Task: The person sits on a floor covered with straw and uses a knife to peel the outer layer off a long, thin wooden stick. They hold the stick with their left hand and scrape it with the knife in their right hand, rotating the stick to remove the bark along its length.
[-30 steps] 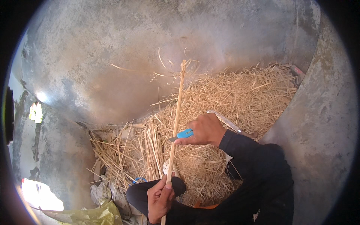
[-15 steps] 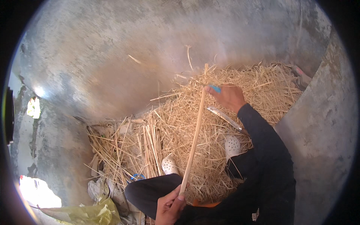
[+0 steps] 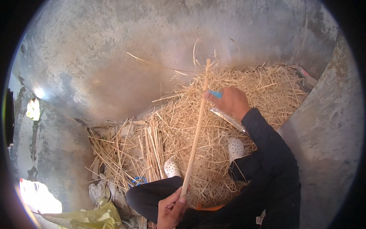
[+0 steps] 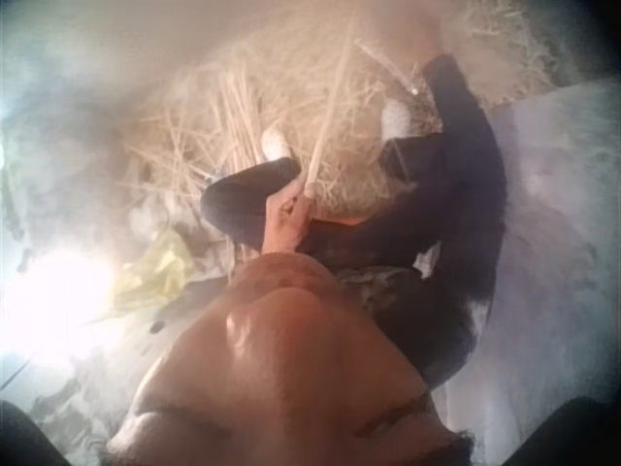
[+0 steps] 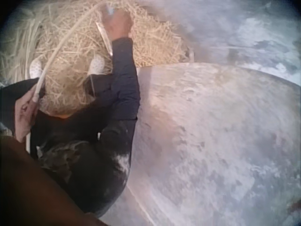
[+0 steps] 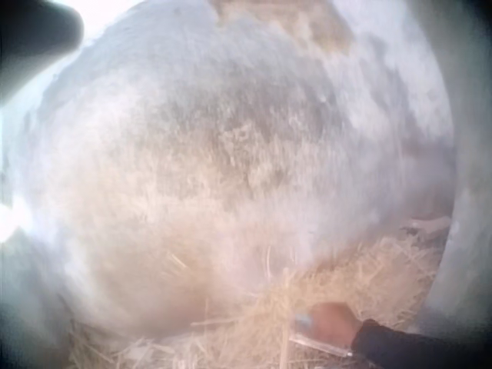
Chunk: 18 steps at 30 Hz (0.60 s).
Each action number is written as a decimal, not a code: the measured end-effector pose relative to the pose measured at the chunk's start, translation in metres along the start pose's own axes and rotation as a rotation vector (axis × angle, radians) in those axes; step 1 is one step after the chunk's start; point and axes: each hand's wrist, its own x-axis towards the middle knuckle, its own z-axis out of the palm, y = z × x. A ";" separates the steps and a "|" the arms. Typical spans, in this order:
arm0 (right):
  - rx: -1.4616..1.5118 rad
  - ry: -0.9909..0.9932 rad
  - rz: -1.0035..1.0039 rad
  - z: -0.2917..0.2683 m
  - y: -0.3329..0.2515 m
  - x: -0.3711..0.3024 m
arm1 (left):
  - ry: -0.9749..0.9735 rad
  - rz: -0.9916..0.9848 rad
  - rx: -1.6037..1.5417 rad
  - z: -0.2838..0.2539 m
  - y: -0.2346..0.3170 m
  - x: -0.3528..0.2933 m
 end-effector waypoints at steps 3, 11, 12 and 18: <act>0.053 0.012 -0.396 0.024 -0.031 -0.048 | 0.029 -0.006 -0.089 -0.005 0.003 0.008; 0.040 -0.088 -0.213 0.014 -0.022 -0.025 | 0.036 0.005 -0.020 -0.002 0.006 0.004; 0.099 -0.076 -0.197 0.020 -0.024 -0.028 | 0.039 0.019 -0.004 -0.003 0.004 0.006; 0.054 -0.080 -0.534 0.034 -0.056 -0.071 | 0.121 0.090 0.131 -0.011 -0.003 0.004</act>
